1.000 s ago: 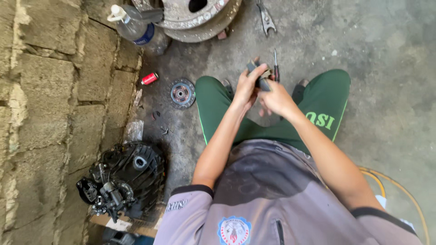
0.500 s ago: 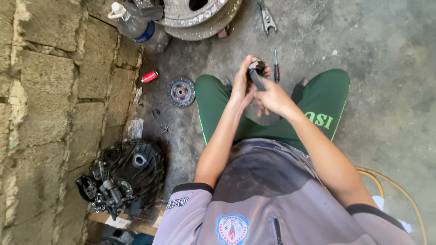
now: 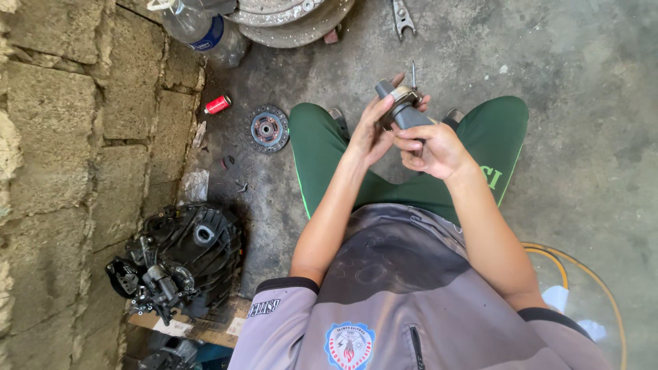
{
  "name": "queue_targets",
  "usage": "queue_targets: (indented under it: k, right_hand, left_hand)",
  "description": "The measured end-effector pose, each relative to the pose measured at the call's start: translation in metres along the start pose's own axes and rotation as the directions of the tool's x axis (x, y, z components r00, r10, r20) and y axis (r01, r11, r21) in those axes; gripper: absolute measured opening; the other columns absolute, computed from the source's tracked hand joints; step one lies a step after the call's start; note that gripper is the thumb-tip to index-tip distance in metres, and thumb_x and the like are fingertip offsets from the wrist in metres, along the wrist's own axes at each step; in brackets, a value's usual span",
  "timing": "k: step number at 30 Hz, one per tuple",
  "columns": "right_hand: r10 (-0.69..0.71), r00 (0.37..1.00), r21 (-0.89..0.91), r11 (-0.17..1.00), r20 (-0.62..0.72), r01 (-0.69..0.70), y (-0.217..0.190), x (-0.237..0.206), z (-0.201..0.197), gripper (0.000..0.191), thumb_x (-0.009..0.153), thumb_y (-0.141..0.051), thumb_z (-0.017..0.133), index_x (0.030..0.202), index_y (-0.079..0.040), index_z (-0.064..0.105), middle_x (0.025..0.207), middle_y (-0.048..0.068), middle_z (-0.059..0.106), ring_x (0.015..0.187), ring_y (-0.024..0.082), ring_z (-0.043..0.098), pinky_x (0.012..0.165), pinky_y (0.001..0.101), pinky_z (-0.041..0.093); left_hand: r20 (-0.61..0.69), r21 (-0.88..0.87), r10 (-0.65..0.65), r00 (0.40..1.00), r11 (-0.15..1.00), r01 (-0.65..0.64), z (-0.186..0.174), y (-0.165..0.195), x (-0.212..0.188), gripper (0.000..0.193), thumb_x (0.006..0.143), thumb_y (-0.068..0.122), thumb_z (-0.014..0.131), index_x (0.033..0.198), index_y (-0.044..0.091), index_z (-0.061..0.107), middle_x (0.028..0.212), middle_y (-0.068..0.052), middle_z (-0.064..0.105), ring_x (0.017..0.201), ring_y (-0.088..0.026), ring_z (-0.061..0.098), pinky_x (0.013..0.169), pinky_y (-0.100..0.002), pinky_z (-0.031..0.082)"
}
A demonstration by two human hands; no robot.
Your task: The person sits on the floor of a repair shop holding a rubber suspension bushing and repeatedly sands and scrapes its rubber surface with a sanding block, turning the part to work different sides. A screwdriver and other vehicle parts lie on the floor nearby.
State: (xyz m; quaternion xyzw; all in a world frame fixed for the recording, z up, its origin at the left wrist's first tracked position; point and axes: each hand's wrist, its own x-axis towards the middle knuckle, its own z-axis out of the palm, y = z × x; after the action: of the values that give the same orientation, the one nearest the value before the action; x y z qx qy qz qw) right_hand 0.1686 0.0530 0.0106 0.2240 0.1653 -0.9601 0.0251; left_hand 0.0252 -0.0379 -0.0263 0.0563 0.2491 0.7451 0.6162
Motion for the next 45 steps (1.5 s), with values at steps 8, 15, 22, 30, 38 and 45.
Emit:
queue_targets:
  k: [8, 15, 22, 30, 38, 45]
  right_hand:
    - [-0.595, 0.804, -0.965, 0.217, -0.009, 0.150, 0.041, 0.003, 0.019, 0.009, 0.102, -0.015, 0.056, 0.109, -0.011, 0.058, 0.075, 0.002, 0.064, 0.064, 0.023, 0.074, 0.057, 0.0338, 0.054]
    - [-0.604, 0.760, -0.804, 0.315, 0.241, 0.505, 0.052, 0.021, -0.038, 0.038, 0.107, -0.024, 0.057, 0.141, -0.008, 0.052, 0.125, 0.007, 0.062, 0.118, 0.016, 0.061, 0.104, 0.0337, 0.052]
    - [-0.342, 0.923, -0.140, 0.919, 0.177, 0.367, 0.074, 0.025, -0.084, 0.036, 0.103, -0.022, 0.062, 0.135, -0.008, 0.054, 0.122, 0.004, 0.061, 0.117, 0.012, 0.057, 0.102, 0.0304, 0.050]
    - [-0.417, 0.894, 0.539, 0.797, 0.165, 0.273, 0.094, 0.011, -0.108, 0.017, 0.101, -0.019, 0.063, 0.113, -0.008, 0.058, 0.104, 0.004, 0.063, 0.101, 0.012, 0.059, 0.090, 0.0279, 0.049]
    - [-0.442, 0.880, 0.646, 0.726, 0.173, 0.238, 0.095, 0.000, -0.117, 0.017, 0.102, -0.020, 0.060, 0.094, -0.006, 0.055, 0.089, 0.008, 0.062, 0.084, 0.016, 0.057, 0.078, 0.0295, 0.045]
    - [-0.473, 0.862, 0.717, 0.664, 0.184, 0.211, 0.096, -0.001, -0.113, 0.030, 0.103, -0.021, 0.058, 0.079, -0.005, 0.053, 0.075, 0.012, 0.060, 0.068, 0.019, 0.054, 0.068, 0.0309, 0.041]
  left_hand:
    - [0.171, 0.302, 0.168, 0.971, 0.929, -0.214, 0.028, 0.044, -0.006, 0.116, 0.079, 0.025, 0.089, 0.167, 0.009, 0.017, 0.121, -0.018, 0.070, 0.117, -0.033, 0.070, 0.113, -0.046, 0.053]
    - [0.447, 0.787, 0.122, 0.886, 0.417, -0.454, 0.097, 0.048, -0.053, 0.119, 0.079, 0.021, 0.091, 0.167, 0.013, 0.011, 0.122, -0.009, 0.070, 0.115, -0.021, 0.071, 0.112, -0.037, 0.053]
    - [0.451, 0.810, 0.074, 0.889, 0.386, -0.443, 0.116, 0.055, -0.072, 0.122, 0.080, 0.018, 0.094, 0.170, 0.012, 0.012, 0.128, -0.010, 0.067, 0.115, -0.020, 0.070, 0.107, -0.033, 0.056]
    - [0.563, 0.791, 0.024, 0.826, 0.273, -0.548, 0.121, 0.047, -0.083, 0.113, 0.082, 0.013, 0.090, 0.166, 0.012, 0.015, 0.132, -0.009, 0.063, 0.119, -0.023, 0.068, 0.107, -0.033, 0.055]
    - [0.599, 0.774, 0.018, 0.800, 0.244, -0.585, 0.124, 0.040, -0.088, 0.108, 0.082, 0.012, 0.089, 0.165, 0.008, 0.020, 0.133, -0.009, 0.062, 0.124, -0.026, 0.064, 0.109, -0.036, 0.054]
    - [0.672, 0.720, 0.022, 0.741, 0.214, -0.660, 0.117, 0.035, -0.090, 0.104, 0.083, 0.011, 0.090, 0.163, 0.004, 0.024, 0.133, -0.011, 0.061, 0.129, -0.029, 0.060, 0.108, -0.037, 0.053]
